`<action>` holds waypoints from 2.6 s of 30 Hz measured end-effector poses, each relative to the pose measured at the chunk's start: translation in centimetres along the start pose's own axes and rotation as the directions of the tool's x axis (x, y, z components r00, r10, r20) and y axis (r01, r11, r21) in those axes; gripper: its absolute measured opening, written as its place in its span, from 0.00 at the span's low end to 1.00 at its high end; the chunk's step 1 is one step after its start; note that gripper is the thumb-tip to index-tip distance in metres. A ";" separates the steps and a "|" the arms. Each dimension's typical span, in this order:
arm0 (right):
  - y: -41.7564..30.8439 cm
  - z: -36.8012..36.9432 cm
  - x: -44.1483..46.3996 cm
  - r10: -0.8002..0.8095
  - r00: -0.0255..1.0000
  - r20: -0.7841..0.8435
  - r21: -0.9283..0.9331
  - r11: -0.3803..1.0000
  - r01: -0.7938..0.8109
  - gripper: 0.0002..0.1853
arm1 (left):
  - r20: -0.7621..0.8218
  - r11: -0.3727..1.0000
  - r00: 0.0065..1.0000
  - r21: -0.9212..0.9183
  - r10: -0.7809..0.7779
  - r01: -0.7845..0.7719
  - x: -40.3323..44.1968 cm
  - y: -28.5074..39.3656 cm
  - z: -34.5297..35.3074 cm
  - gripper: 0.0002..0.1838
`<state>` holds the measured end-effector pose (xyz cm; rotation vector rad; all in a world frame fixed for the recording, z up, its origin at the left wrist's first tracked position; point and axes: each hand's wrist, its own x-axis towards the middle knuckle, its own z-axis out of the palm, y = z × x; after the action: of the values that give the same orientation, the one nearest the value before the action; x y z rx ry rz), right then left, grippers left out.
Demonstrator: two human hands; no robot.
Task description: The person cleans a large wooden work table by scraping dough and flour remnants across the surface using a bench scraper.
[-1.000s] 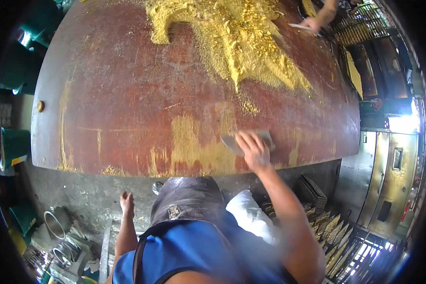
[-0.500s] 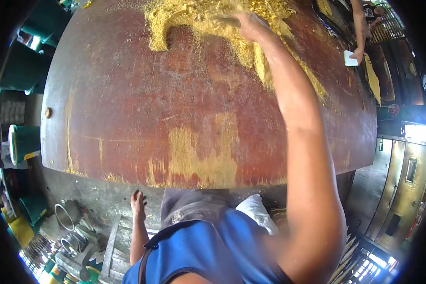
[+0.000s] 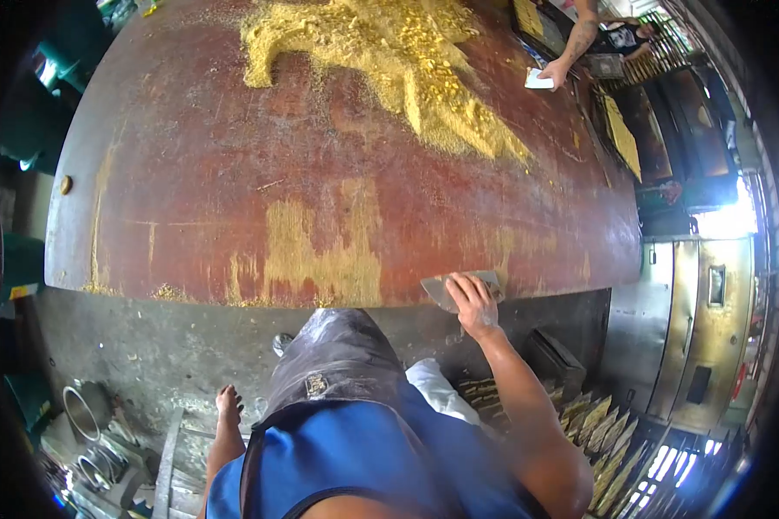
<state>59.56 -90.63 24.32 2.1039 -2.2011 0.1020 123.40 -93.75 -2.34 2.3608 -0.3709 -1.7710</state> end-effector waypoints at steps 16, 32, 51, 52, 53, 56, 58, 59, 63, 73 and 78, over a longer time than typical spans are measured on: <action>10.9 -0.8 53.1 0.118 0.932 0.343 0.181 0.965 -0.189 0.22 | -0.025 0.924 0.924 -0.023 0.381 -0.381 -15.8 11.7 16.8 0.22; 3.6 -1.8 1.2 -0.538 0.842 0.049 0.125 0.839 0.529 0.22 | 0.039 0.981 0.982 -0.076 0.184 -0.181 -8.7 -4.1 8.6 0.26; -25.5 9.7 44.8 -0.398 0.916 0.055 -0.285 0.873 0.397 0.26 | -0.203 0.841 0.973 -0.541 -0.106 -0.022 -10.5 -9.3 5.0 0.21; -23.4 8.3 50.5 -0.161 0.974 0.162 -0.088 0.980 0.177 0.22 | -0.218 0.857 0.972 -0.514 -0.093 -0.033 -11.4 -8.1 5.0 0.21; -22.9 1.7 52.3 0.193 0.974 0.122 0.387 0.894 -0.226 0.20 | -0.227 0.860 0.969 -0.509 -0.101 -0.030 -12.7 -6.1 5.1 0.21; -9.5 9.7 66.7 -0.028 1.000 -0.007 0.294 0.955 0.029 0.16 | -0.322 0.844 0.945 -0.523 -0.062 -0.122 -15.5 -2.0 4.8 0.20; -11.7 3.0 64.6 -0.089 0.996 -0.024 0.089 0.992 0.091 0.16 | -0.356 0.850 0.933 -0.503 -0.043 -0.153 -15.6 -2.2 4.7 0.21; -14.0 2.2 62.6 -0.125 0.992 -0.001 0.148 0.981 0.124 0.16 | -0.295 0.861 0.954 -0.499 -0.061 -0.099 -15.1 -2.7 4.5 0.23; -23.0 4.4 54.1 -0.471 0.877 0.096 -0.002 0.881 0.473 0.17 | -0.132 0.918 0.980 -0.385 -0.152 0.090 -11.8 -2.5 3.3 0.23; -28.6 0.8 48.0 -0.362 0.908 -0.212 0.076 0.920 0.385 0.10 | -0.018 0.957 0.986 -0.240 0.164 -0.164 0.3 10.1 -8.8 0.26; -45.1 4.5 39.6 -0.653 0.700 -0.289 0.036 0.723 0.690 0.16 | 0.007 0.971 0.993 -0.210 0.119 -0.115 4.2 16.4 -16.8 0.28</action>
<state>102.75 -132.52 23.62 2.6511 -1.1909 0.4535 138.97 -110.87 3.14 2.1338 -0.3026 -1.6913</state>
